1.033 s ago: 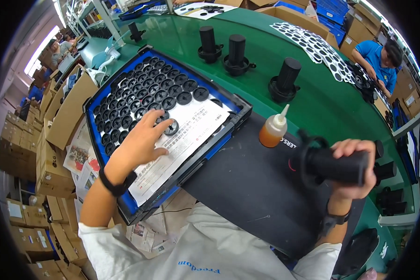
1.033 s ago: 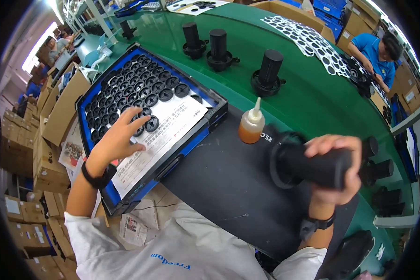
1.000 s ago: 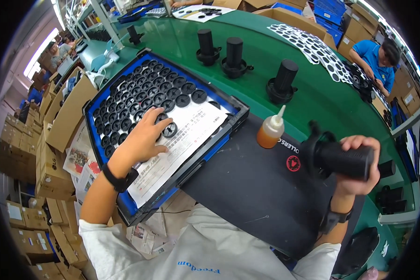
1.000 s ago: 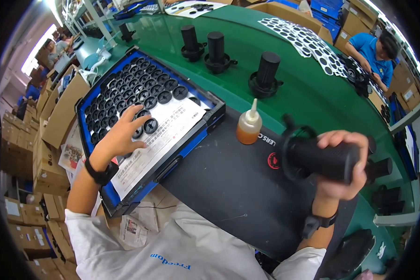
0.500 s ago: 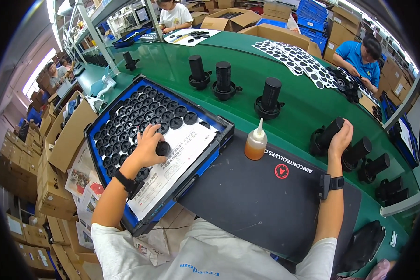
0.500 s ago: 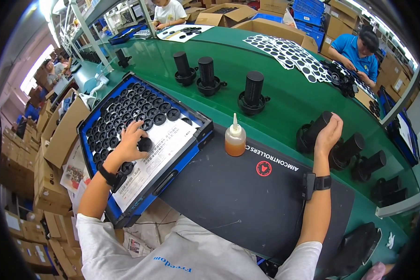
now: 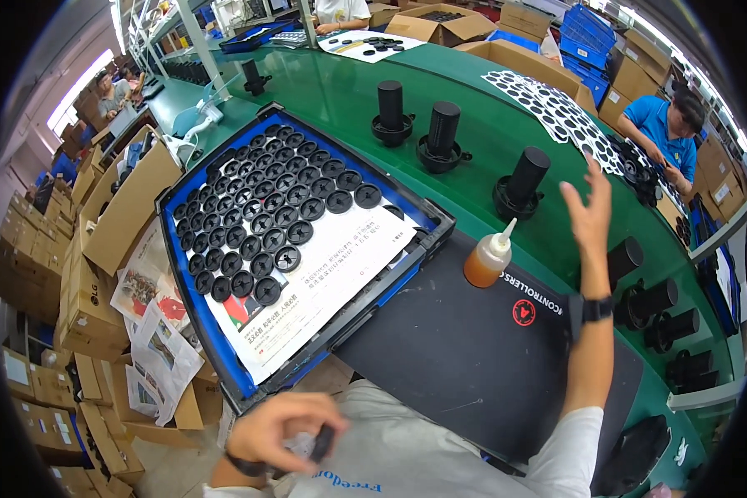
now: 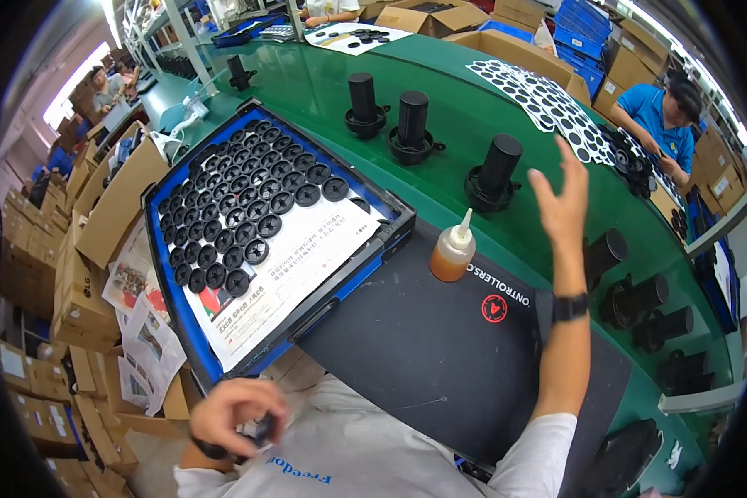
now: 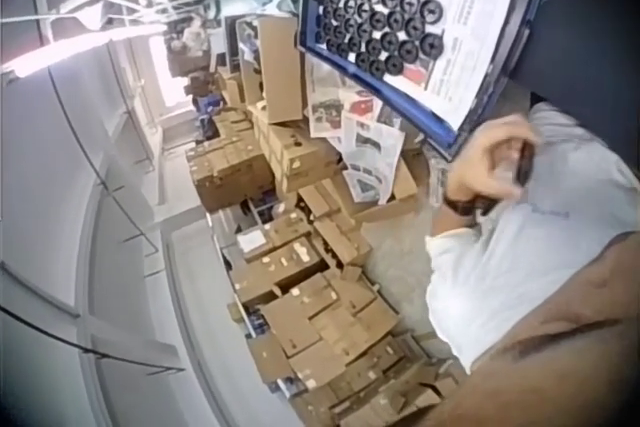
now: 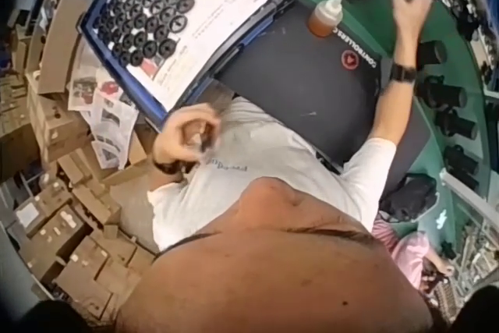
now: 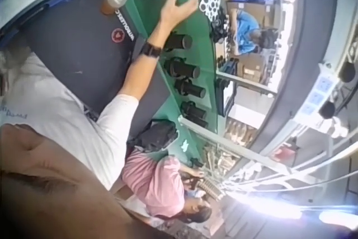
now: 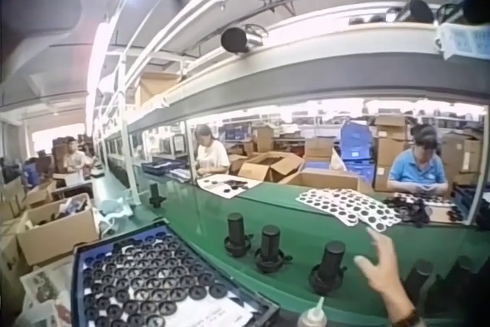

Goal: The person assembles black plastic components by fitting circular caps onto cylindrical handles and then applies liquid from a bottle into the centers of the remaining caps in a tray.

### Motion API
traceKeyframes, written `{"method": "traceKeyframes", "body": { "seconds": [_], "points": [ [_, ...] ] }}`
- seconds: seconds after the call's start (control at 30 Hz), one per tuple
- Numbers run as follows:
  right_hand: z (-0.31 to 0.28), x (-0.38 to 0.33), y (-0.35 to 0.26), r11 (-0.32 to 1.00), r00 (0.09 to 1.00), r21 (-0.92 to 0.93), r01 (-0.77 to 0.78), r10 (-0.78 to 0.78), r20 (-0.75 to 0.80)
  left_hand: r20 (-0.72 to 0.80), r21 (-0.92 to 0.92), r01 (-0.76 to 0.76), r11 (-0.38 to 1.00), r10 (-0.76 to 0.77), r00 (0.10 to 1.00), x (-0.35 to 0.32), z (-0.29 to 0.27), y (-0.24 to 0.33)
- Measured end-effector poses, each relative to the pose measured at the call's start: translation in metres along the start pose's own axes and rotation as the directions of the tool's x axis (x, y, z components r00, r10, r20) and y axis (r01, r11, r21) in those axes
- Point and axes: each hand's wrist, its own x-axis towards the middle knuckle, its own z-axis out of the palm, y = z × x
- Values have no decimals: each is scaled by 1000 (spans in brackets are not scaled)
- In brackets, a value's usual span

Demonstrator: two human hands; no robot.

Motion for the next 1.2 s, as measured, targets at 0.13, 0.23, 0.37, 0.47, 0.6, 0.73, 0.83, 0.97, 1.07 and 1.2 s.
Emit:
{"method": "traceKeyframes", "body": {
  "seconds": [0.13,0.23,0.37,0.47,0.6,0.73,0.83,0.97,1.07,1.2],
  "points": [
    [62,5,41,997,996,54,53,-57,75,-201,-350,209,913,-291,935,32,28,-77],
    [66,4,35,961,989,250,-120,92,119,-141,-570,128,811,-251,958,64,40,-94],
    [29,-1,9,932,978,334,-142,185,-101,-84,-827,28,562,-172,982,96,33,-83],
    [-24,-9,-12,894,951,447,7,133,-280,-48,-901,35,432,-179,983,117,34,-72],
    [-73,-39,-67,464,960,881,90,194,-200,-11,-881,38,472,-102,995,154,41,-75],
    [-83,-66,-87,269,922,960,-77,385,-34,-28,-717,-148,681,184,983,183,59,-87],
    [-77,-71,-90,-70,889,984,-161,423,176,-113,-710,-218,670,196,974,197,75,-83],
    [-61,-72,-84,-324,884,918,-228,327,335,-186,-555,-286,781,218,958,197,85,-82],
    [-54,-70,-83,-387,858,898,-209,369,358,-257,-483,-339,808,239,936,198,89,-77],
    [-53,-74,-77,-306,912,923,-232,261,316,-311,-425,-376,823,258,915,199,92,-76]
  ]
}}
